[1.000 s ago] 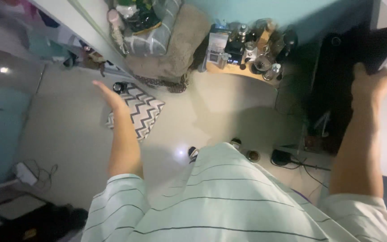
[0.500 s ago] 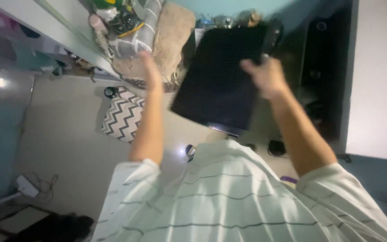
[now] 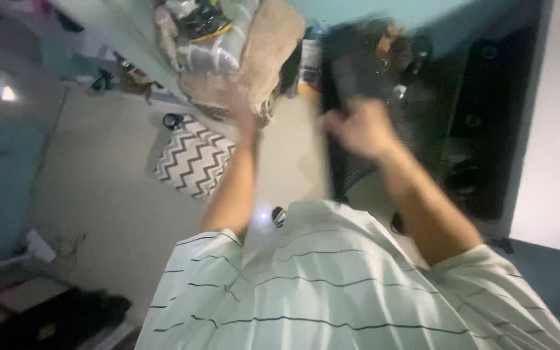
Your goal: Wiping down a glass jar, a rubber mesh mat, and a wooden rack with paper towels and a cloth.
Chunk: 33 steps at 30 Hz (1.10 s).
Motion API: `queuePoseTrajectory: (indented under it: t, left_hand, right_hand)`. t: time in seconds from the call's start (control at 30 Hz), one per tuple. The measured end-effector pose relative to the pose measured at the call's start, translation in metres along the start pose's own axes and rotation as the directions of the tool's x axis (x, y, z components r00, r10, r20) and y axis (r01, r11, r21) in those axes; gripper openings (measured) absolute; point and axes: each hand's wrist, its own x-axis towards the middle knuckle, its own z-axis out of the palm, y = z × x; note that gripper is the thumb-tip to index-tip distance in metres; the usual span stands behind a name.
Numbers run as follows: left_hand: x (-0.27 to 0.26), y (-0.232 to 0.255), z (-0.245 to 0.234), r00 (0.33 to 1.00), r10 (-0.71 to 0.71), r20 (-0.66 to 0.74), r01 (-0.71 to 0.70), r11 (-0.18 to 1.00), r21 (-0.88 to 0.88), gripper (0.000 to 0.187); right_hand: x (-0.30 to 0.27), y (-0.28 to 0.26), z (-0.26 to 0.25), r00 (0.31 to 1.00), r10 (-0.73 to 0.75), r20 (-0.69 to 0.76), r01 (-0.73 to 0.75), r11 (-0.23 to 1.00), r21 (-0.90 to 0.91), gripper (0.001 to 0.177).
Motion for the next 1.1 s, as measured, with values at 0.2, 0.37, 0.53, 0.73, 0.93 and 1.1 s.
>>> queuePoseTrajectory:
  t: [0.2,0.37,0.53,0.73,0.93,1.1]
  left_hand:
    - [-0.011,0.004,0.011,0.934,0.113,0.338,-0.214,0.936,0.278,0.088]
    - [-0.089,0.074,-0.002,0.885,-0.16,0.436,0.049,0.966,0.255,0.095]
    - [-0.18,0.109,0.017,0.448,0.109,0.887,-0.138,0.989,-0.052,0.112]
    - [-0.153,0.095,0.024,0.73,-0.018,0.683,-0.065,0.993,0.096,0.074]
    - [-0.104,0.073,0.004,0.723,-0.06,0.688,0.108,0.994,-0.027,0.046]
    - [-0.086,0.098,-0.017,0.594,-0.005,0.805,0.119,0.989,-0.082,0.049]
  right_hand:
    - [0.011,-0.008,0.019,0.932,0.227,0.284,-0.308,0.909,0.282,0.055]
    - [0.025,-0.025,0.02,0.8,0.557,0.221,-0.599,0.757,0.261,0.04]
    - [0.008,-0.058,0.04,0.917,0.379,0.122,-0.397,0.892,0.218,0.044]
    - [-0.014,-0.014,0.057,0.916,0.152,0.372,-0.332,0.809,0.486,0.053]
    - [-0.024,0.031,0.051,0.944,-0.092,0.315,-0.123,0.79,0.601,0.054]
    - [-0.015,0.118,0.041,0.908,0.297,0.296,-0.409,0.477,0.778,0.076]
